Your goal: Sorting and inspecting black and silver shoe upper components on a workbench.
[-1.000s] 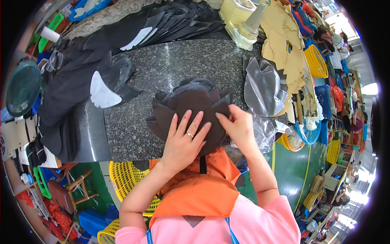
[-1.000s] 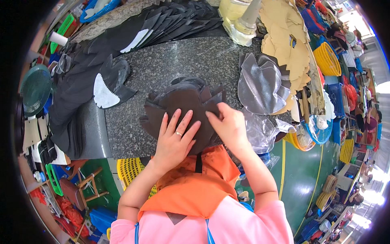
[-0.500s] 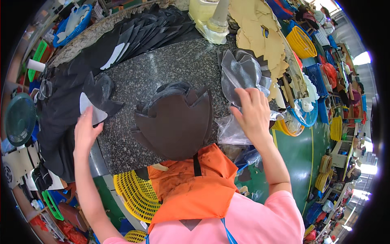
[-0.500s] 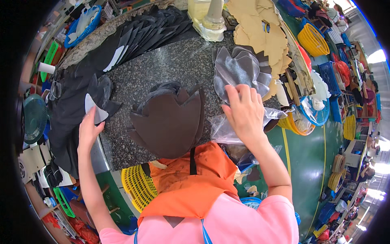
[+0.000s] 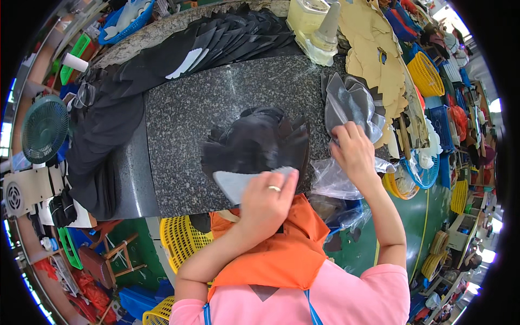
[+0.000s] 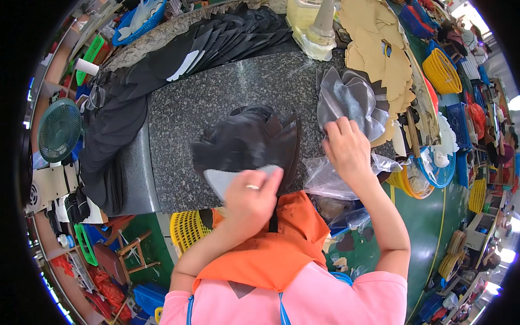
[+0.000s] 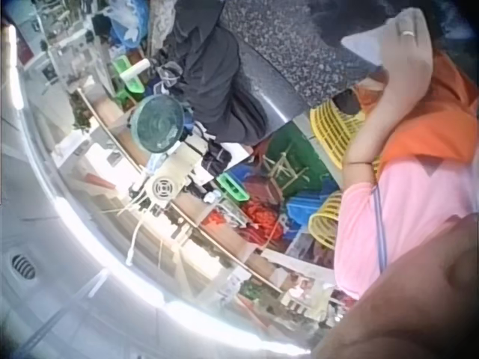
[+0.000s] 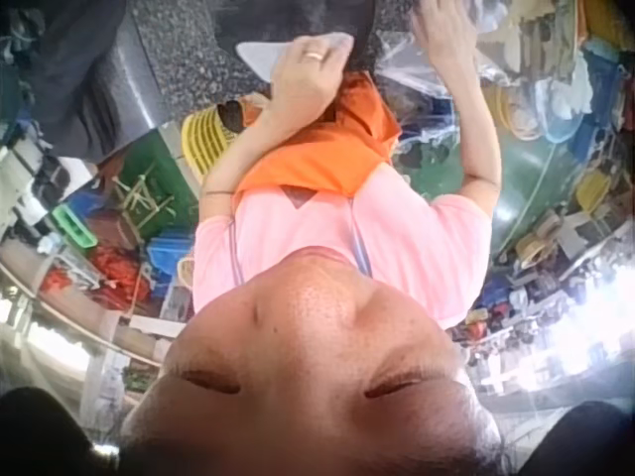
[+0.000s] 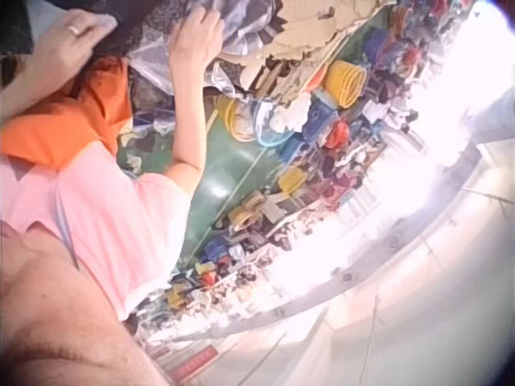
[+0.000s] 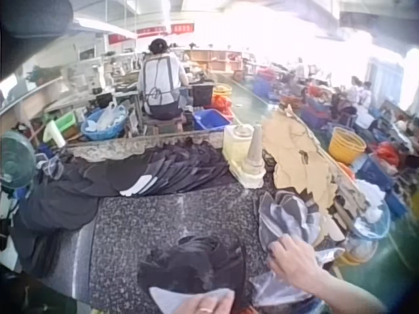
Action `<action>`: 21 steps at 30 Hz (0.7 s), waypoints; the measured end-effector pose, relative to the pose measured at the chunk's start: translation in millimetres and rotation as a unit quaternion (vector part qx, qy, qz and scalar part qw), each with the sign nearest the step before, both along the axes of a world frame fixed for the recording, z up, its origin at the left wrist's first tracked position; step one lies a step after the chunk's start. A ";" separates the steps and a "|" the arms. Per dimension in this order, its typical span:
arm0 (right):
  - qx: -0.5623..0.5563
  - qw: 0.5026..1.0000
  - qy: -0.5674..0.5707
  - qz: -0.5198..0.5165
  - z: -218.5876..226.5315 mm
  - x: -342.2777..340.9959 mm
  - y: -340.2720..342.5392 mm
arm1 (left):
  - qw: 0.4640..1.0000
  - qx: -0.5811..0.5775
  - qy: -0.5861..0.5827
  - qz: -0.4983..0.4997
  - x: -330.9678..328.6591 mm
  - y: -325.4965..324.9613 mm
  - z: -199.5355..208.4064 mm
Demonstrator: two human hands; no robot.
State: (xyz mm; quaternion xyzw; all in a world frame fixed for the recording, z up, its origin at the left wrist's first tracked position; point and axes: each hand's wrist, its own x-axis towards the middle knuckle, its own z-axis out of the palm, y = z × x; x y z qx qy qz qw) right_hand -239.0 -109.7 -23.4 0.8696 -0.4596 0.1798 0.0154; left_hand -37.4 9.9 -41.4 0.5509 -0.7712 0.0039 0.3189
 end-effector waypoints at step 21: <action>0.390 0.840 -0.349 0.146 6.2 52.0 35.0 | 0.984 0.102 0.143 -0.032 27.5 -30.1 27.0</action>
